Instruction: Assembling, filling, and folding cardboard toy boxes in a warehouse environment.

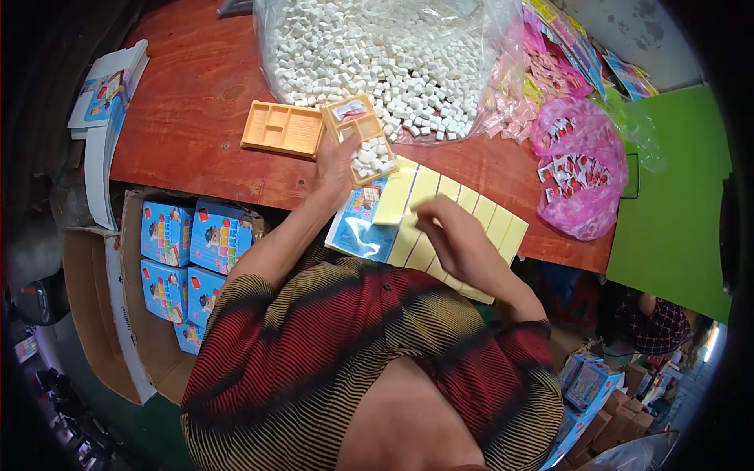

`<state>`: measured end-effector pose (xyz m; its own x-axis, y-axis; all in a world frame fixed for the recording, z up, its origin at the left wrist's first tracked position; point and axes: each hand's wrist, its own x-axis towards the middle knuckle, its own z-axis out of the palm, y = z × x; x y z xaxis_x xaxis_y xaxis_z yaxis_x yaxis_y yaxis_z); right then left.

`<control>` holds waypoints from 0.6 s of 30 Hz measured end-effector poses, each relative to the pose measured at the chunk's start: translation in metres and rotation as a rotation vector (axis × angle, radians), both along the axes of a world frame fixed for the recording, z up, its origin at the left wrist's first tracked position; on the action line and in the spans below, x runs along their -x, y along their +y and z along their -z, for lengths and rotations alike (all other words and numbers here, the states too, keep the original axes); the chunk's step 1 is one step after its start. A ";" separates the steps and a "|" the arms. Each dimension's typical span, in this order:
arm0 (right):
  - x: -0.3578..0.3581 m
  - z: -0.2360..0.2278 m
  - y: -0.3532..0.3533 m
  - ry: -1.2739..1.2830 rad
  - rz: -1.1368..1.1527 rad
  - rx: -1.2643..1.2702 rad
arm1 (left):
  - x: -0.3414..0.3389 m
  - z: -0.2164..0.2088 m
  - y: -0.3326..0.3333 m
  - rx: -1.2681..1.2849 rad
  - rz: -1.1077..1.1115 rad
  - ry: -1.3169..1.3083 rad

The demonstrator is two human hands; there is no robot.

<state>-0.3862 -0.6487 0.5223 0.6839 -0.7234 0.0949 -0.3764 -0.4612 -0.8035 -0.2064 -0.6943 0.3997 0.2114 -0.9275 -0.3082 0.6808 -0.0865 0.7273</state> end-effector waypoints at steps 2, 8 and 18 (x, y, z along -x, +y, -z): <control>0.010 -0.035 0.009 -0.094 -0.176 0.018 | 0.000 0.004 0.001 0.000 -0.019 -0.041; -0.004 -0.031 -0.036 -0.780 0.316 -0.404 | -0.002 -0.001 -0.001 0.070 0.137 0.109; -0.032 0.038 -0.085 -0.908 0.366 -0.654 | 0.011 -0.020 0.009 0.312 0.235 0.143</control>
